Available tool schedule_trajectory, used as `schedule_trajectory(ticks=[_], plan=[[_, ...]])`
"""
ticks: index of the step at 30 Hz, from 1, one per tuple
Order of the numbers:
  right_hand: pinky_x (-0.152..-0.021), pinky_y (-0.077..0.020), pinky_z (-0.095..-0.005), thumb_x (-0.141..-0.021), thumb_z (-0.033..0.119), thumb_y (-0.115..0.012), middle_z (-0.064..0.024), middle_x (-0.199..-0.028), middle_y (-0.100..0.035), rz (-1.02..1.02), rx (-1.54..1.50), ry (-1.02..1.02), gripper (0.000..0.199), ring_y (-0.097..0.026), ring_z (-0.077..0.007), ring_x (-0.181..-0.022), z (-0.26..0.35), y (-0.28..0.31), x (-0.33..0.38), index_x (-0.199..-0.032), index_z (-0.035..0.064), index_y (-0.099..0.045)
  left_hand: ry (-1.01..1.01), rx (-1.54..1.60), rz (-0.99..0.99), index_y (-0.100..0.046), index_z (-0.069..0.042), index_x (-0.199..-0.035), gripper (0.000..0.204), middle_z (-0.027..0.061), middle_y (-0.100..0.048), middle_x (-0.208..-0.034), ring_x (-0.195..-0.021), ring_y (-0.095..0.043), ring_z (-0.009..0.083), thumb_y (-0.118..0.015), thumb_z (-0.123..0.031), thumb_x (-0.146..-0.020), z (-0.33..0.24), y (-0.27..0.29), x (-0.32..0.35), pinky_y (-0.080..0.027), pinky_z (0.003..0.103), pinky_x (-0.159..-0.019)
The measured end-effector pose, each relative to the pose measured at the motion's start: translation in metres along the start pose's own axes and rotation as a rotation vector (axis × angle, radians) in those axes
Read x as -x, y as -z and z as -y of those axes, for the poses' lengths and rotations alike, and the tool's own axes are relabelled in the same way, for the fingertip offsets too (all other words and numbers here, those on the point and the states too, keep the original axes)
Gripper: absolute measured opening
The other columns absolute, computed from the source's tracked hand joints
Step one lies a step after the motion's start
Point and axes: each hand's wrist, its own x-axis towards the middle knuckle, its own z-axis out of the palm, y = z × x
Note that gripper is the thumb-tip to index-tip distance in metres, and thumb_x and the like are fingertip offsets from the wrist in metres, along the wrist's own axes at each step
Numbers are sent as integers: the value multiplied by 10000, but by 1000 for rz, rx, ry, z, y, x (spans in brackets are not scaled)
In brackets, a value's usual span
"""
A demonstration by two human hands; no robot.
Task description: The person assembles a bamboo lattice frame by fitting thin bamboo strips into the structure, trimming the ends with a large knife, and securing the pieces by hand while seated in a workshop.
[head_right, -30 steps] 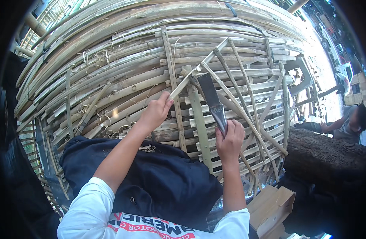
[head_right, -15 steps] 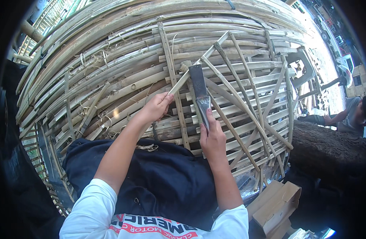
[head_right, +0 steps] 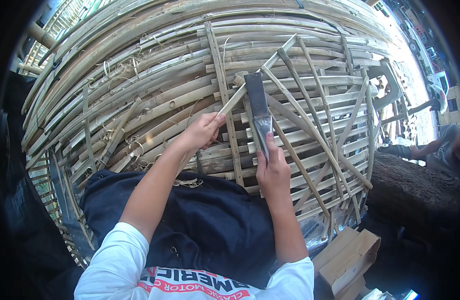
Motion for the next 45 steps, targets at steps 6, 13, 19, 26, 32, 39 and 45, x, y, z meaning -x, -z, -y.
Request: schedule_trajectory(ticks=[6,13,19,26,32,39,45], plan=[[-622,-482,-495,-945,106,-565,-227,-920,-598,12,27,7,517,-619,-438,-766,2,-4,3,-1430,143,-392,70,44,56,-437,-121,-871,370,-41,-355,-560,-411,-312,56,-354,-433,-1052,-4,4,2,-310,242,-372],[-630,-481,-501,-944,112,-568,-235,-923,-598,79,32,-70,513,-623,-440,-760,0,-2,0,-1426,136,-396,109,81,61,-451,-114,-867,391,-41,-363,-548,-404,-315,53,-349,-443,-1052,-5,5,2,-311,244,-369],[-697,-496,-496,-957,105,-538,-264,-993,-616,-54,-39,34,482,-629,-457,-875,-4,-6,3,-1416,112,-387,125,44,40,-452,-108,-875,404,-42,-357,-543,-406,-309,47,-354,-460,-1047,-10,1,2,-302,238,-368],[-735,-499,-503,-950,89,-549,-273,-1033,-623,-93,-88,50,465,-632,-463,-894,-7,-11,0,-1393,90,-406,125,101,77,-443,-120,-867,392,-45,-350,-541,-401,-294,47,-359,-457,-1047,-8,3,-2,-275,239,-366],[-752,-498,-497,-948,86,-546,-286,-1091,-619,-29,3,39,446,-637,-454,-903,1,-5,-9,-1376,69,-422,119,75,62,-417,-137,-846,380,-53,-323,-532,-400,-261,45,-349,-449,-1051,-11,3,1,-246,241,-367],[-676,-507,-470,-938,100,-573,-250,-961,-663,-3,-33,-11,530,-673,-401,-778,2,-4,-1,-1411,65,-337,144,83,88,-483,-87,-884,421,-25,-399,-538,-404,-342,67,-369,-460,-1044,-6,6,-4,-315,253,-367],[-629,-508,-419,-838,123,-701,-173,-760,-651,-2,-66,-371,491,-664,-333,-653,-8,16,-11,-1268,22,-487,176,98,90,-432,-137,-806,389,-53,-351,-533,-394,-309,41,-377,-438,-1047,-6,9,-2,-275,225,-364]])
